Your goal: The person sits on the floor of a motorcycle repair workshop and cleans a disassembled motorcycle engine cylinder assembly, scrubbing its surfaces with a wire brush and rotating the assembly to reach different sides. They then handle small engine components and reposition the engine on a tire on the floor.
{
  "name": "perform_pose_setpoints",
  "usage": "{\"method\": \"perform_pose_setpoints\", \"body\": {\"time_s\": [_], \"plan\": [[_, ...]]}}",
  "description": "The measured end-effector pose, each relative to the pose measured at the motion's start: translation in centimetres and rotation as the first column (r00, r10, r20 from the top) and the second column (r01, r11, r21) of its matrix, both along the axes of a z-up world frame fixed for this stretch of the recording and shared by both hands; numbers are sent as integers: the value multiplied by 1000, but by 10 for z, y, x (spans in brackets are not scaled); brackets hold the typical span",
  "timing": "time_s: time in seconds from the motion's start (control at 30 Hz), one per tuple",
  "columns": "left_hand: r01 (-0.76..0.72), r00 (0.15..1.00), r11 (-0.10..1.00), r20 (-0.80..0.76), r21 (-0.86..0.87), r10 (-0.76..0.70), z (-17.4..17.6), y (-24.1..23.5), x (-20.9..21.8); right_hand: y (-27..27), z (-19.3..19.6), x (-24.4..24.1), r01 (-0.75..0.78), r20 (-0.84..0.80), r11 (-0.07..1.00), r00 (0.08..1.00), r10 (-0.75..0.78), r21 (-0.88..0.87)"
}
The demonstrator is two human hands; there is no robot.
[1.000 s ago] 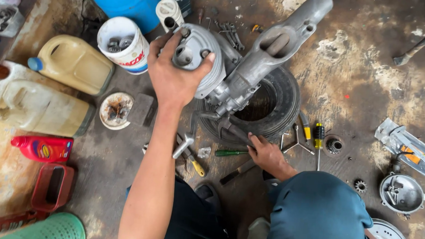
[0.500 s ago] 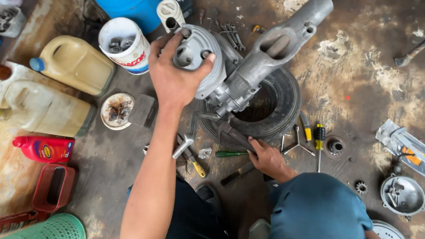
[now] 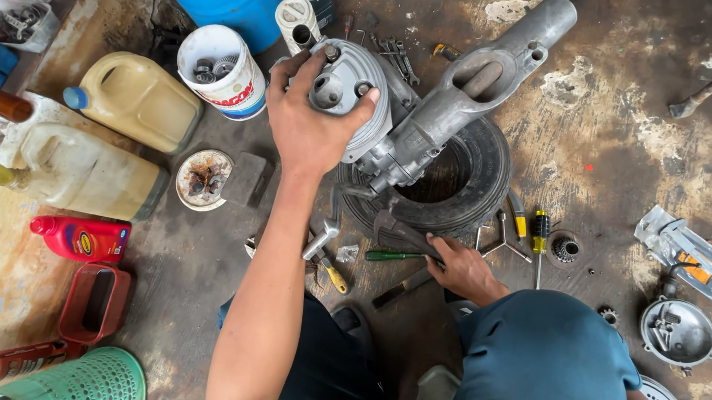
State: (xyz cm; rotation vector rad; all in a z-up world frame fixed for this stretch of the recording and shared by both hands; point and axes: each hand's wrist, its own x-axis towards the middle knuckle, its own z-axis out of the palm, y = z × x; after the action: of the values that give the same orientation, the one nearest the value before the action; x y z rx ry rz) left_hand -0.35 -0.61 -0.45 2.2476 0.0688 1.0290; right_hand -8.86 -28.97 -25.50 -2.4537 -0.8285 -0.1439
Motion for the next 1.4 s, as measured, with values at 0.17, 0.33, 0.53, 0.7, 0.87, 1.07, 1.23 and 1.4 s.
{"method": "perform_pose_setpoints", "body": {"time_s": [0.17, 0.33, 0.53, 0.7, 0.87, 1.07, 1.23, 1.4], "plan": [[-4, 1000, 1000, -9, 2, 4, 0, 0, 1, 8, 13, 10, 20, -66, 1000, 998, -20, 0], [2, 1000, 1000, -12, -14, -2, -1, 2, 3, 6, 7, 13, -27, 67, 999, 997, 28, -27], [-6, 1000, 1000, -14, 2, 6, -1, 4, -1, 5, 16, 6, 11, -97, 999, 995, -6, 53], [6, 999, 1000, 31, 20, -6, 1, 3, 4, 4, -2, 16, -73, 87, 996, 993, 76, -46], [11, 1000, 1000, 12, 8, -11, -1, 3, 3, 10, 4, 11, -80, 3, 996, 997, 80, -29], [28, 999, 1000, 17, 0, -28, 1, 8, 7, 6, -5, 13, -122, -14, 987, 993, 121, -104], [22, 1000, 1000, 17, 3, -22, 0, 11, 8, 11, -4, 14, 29, -172, 999, 985, -32, -21], [45, 999, 999, 12, 9, -45, 3, 9, 8, 9, -8, 5, -165, 100, 971, 978, 185, -175]]}}
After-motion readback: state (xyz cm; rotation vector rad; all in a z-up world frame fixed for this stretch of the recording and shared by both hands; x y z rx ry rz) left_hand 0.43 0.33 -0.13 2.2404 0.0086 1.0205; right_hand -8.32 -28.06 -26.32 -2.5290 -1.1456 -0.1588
